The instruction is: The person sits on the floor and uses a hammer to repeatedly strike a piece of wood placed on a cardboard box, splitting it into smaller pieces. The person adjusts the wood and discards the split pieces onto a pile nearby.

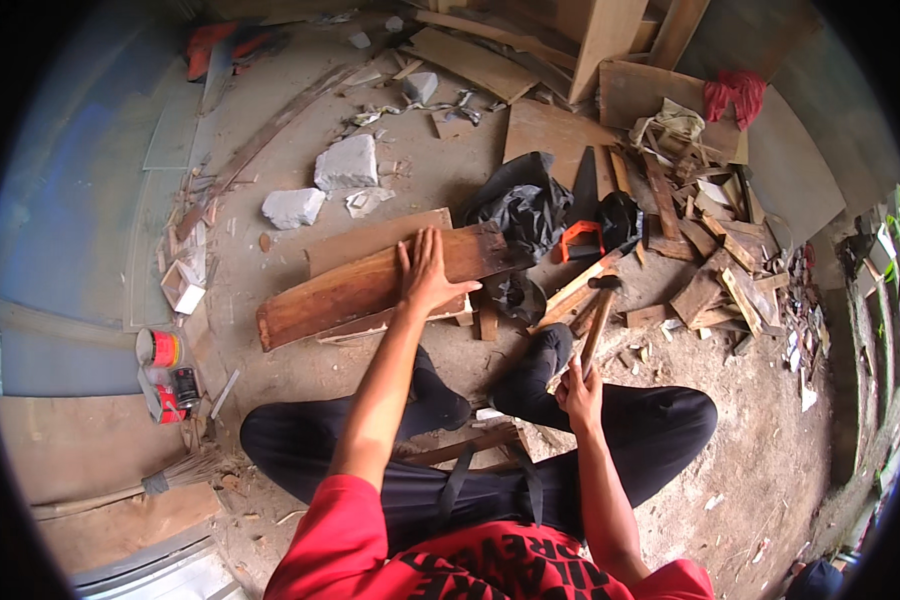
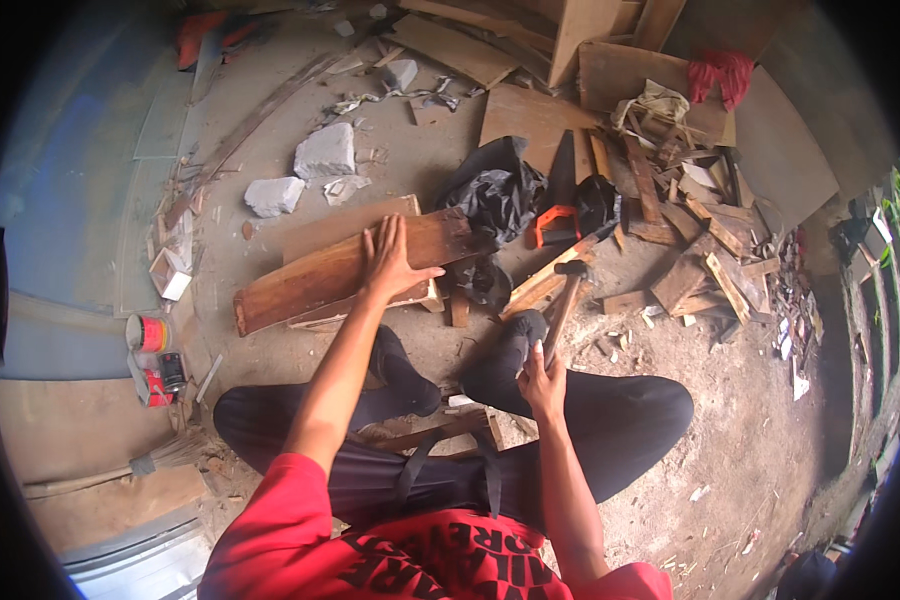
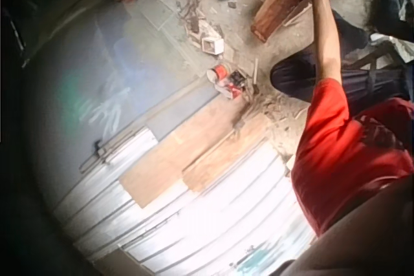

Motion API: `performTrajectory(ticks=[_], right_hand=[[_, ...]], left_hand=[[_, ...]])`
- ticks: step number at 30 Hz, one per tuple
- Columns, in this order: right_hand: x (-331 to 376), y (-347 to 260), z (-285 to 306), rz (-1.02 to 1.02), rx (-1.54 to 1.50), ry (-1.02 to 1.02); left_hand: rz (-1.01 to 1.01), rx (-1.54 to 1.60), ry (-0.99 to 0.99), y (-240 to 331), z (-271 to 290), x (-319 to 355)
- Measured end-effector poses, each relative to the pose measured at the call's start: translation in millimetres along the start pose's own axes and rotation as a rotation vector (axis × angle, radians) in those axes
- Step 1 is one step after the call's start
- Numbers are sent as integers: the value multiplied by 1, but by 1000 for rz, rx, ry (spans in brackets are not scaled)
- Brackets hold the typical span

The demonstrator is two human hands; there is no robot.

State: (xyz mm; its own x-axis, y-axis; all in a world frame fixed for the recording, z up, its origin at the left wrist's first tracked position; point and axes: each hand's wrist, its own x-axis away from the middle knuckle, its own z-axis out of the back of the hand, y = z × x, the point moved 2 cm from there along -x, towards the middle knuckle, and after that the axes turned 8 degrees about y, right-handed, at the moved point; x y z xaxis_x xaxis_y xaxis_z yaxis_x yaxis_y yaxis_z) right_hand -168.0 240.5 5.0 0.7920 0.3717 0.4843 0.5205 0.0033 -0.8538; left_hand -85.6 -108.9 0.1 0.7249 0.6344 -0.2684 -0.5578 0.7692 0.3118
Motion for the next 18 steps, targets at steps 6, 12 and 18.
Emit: performTrajectory(ticks=[6,12,18], right_hand=[[-3,4,5,334,482,-47],[30,10,-38,158,458,-170],[23,0,-91,334,529,-187]], left_hand=[[-53,65,-53,-6,10,22],[-211,53,-20,-21,16,45],[-81,-4,95,-19,1,45]])
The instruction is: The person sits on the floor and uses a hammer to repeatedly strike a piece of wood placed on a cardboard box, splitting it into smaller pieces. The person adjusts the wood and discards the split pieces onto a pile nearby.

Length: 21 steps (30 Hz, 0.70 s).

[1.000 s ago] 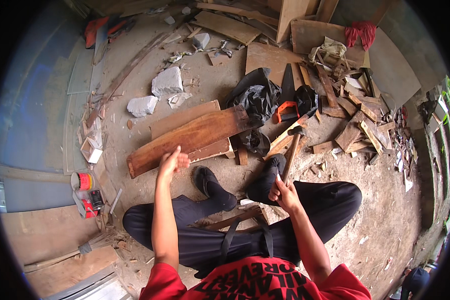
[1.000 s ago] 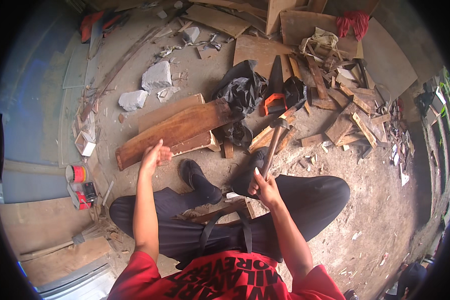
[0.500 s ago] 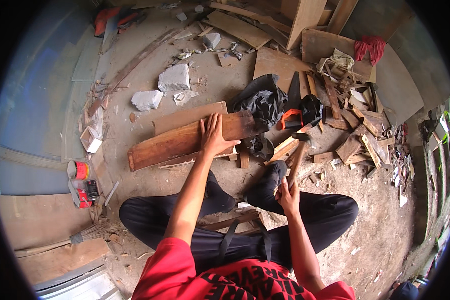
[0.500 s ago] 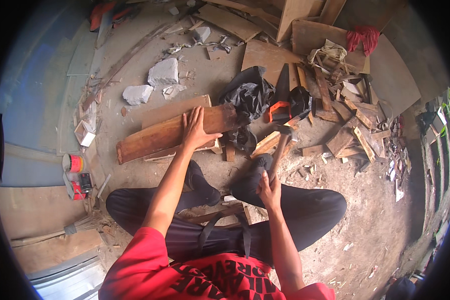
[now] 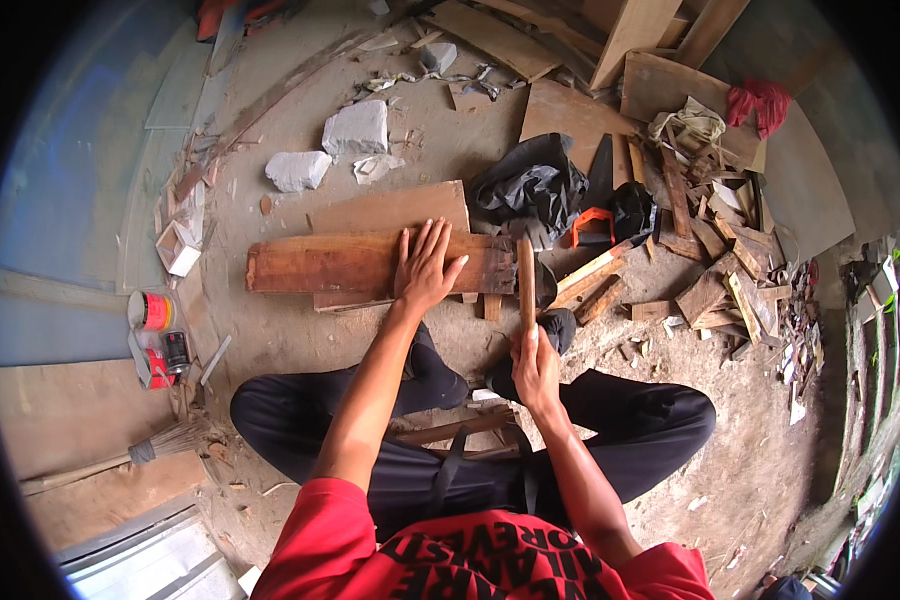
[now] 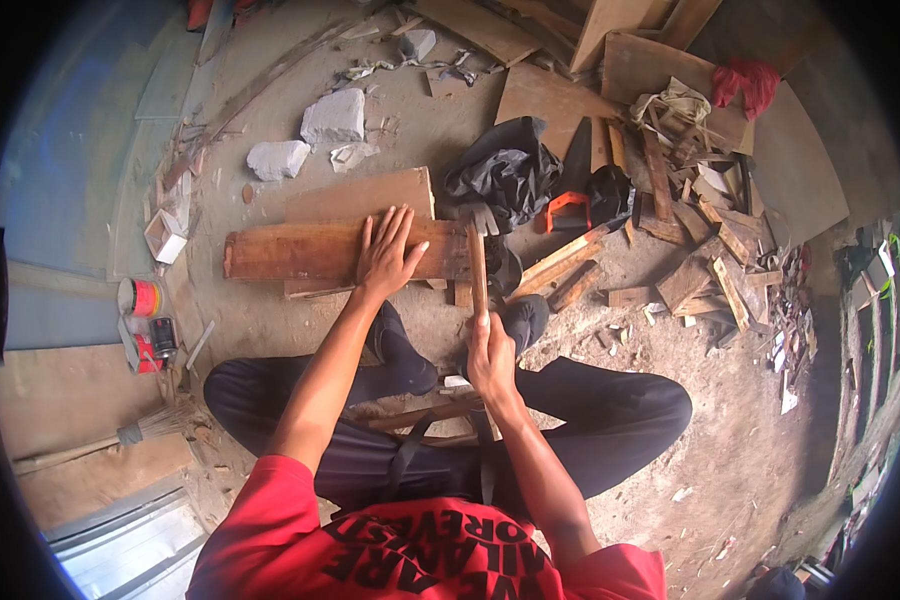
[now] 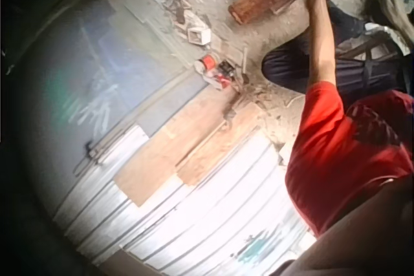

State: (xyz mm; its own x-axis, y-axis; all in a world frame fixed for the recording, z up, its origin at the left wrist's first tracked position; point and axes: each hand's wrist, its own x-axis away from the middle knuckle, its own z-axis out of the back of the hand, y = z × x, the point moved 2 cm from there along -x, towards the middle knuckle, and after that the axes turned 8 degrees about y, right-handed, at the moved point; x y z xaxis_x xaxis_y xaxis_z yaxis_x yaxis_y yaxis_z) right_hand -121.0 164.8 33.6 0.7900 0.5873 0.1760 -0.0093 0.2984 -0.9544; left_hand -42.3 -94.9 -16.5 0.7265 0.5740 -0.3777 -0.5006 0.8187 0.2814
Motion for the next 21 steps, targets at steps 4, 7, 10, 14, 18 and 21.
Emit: performTrajectory(ticks=[4,7,10,14,18,21], right_hand=[[-16,-26,-10,116,61,24],[-24,-11,-18,47,230,-7],[-14,-29,-14,49,264,-8],[-6,-70,-9,218,-56,35],[-13,-57,-14,404,-43,69],[-16,-9,-23,164,181,63]], left_hand=[[11,-39,63,8,2,-5],[16,-45,57,10,3,-7],[24,-56,61,3,4,-6],[53,-40,44,7,2,-4],[51,-32,50,7,5,-7],[45,-14,70,9,7,-9]])
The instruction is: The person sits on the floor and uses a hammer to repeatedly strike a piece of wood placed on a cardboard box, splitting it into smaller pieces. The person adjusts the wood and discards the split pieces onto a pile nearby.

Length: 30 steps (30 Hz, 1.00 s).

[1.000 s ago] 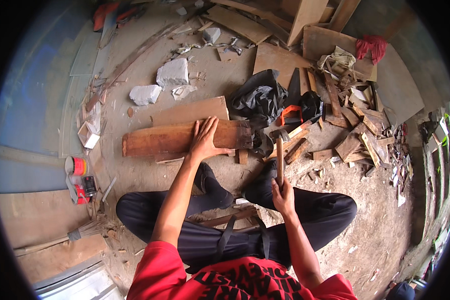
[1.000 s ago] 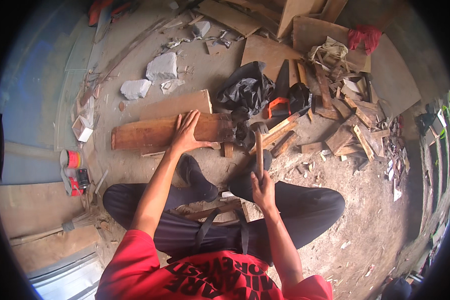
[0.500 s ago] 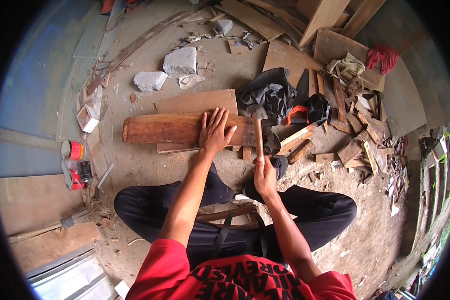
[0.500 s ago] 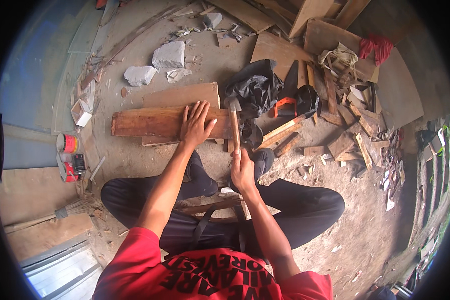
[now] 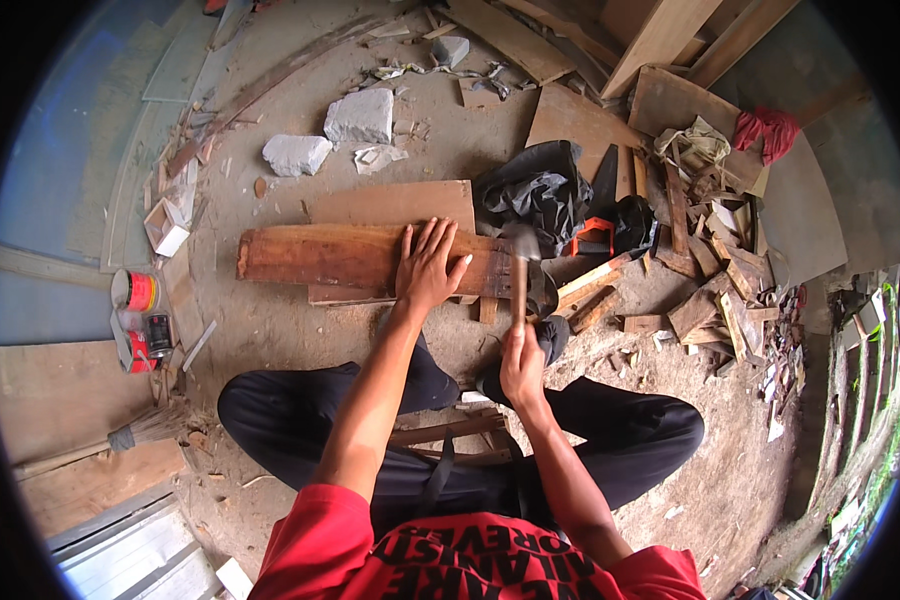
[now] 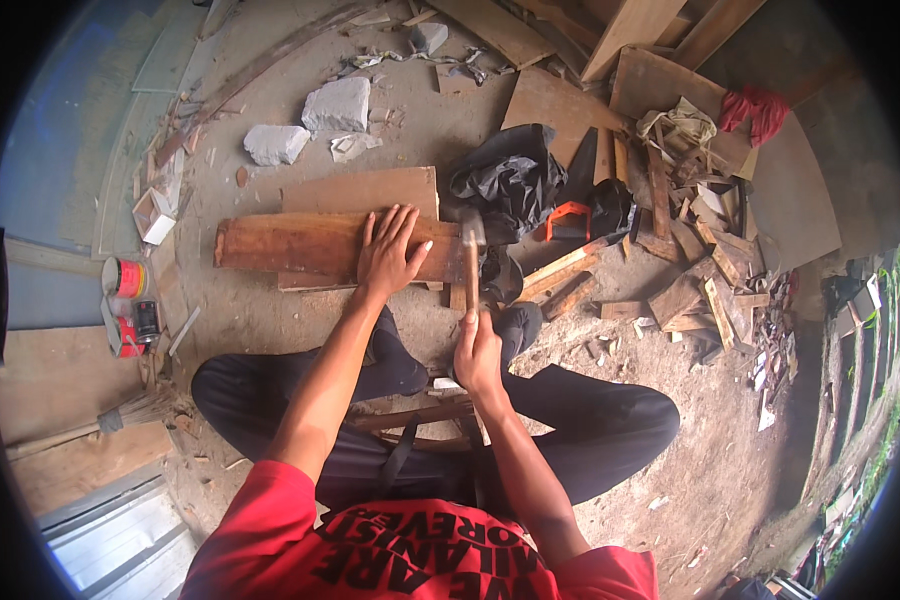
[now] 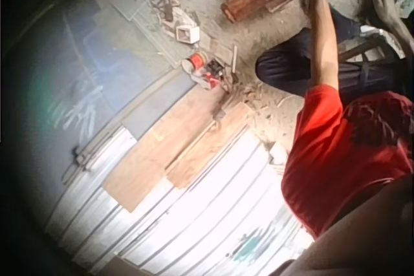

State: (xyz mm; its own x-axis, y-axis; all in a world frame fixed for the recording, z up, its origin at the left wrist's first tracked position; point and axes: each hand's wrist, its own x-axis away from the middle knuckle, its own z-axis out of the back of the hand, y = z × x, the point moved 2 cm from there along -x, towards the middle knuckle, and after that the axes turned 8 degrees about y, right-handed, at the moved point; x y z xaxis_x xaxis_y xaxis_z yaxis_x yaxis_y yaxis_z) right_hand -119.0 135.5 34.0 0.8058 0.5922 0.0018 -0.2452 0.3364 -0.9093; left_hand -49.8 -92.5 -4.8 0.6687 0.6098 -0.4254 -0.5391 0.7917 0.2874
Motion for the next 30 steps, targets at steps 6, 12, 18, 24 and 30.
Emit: performTrajectory(ticks=[6,12,18,24,30], right_hand=[[14,-35,24,-155,-206,-3],[-3,-64,31,135,-349,27],[-17,-4,29,-218,-118,-78],[-68,-50,67,-65,141,-114],[-58,-27,76,-222,-12,-218]], left_hand=[[2,-5,7,-2,-2,-1],[14,-12,-3,-3,-2,1],[2,17,32,1,1,-1],[5,0,23,-1,2,2],[-60,35,-128,4,18,-1]])
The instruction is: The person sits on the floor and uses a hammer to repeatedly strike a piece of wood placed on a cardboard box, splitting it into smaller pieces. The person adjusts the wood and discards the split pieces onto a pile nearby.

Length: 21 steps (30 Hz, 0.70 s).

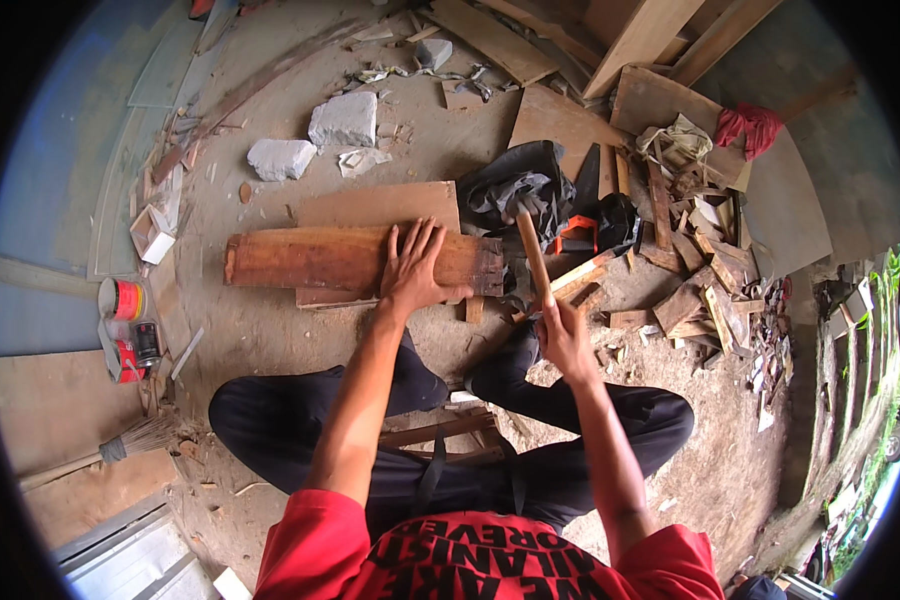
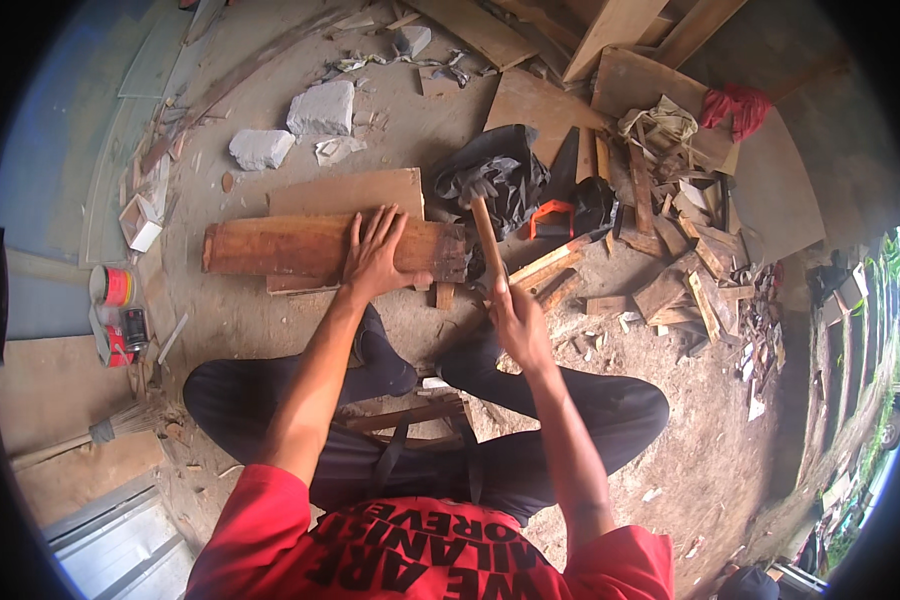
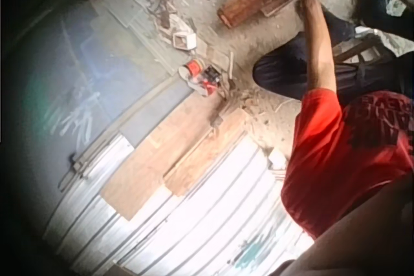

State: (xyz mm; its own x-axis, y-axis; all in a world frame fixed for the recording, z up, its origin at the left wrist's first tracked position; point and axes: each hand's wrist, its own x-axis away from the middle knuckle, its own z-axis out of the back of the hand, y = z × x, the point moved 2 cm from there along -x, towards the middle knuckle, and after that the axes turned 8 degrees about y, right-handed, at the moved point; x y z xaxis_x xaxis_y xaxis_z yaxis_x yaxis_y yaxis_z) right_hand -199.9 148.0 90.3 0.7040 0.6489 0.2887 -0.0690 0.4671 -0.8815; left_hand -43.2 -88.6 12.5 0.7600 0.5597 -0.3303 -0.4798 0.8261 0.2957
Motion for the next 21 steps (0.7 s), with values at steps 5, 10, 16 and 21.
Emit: performTrajectory(ticks=[5,10,16,21], right_hand=[[65,73,-33,-117,-420,137],[111,104,-49,-217,-589,257],[94,90,-34,205,96,414],[75,66,-61,378,317,335]], left_hand=[[-157,-142,-234,-12,-13,3],[-216,-73,-268,-19,0,-2],[2,114,-276,-14,61,-79],[32,112,-244,-28,72,-104]])
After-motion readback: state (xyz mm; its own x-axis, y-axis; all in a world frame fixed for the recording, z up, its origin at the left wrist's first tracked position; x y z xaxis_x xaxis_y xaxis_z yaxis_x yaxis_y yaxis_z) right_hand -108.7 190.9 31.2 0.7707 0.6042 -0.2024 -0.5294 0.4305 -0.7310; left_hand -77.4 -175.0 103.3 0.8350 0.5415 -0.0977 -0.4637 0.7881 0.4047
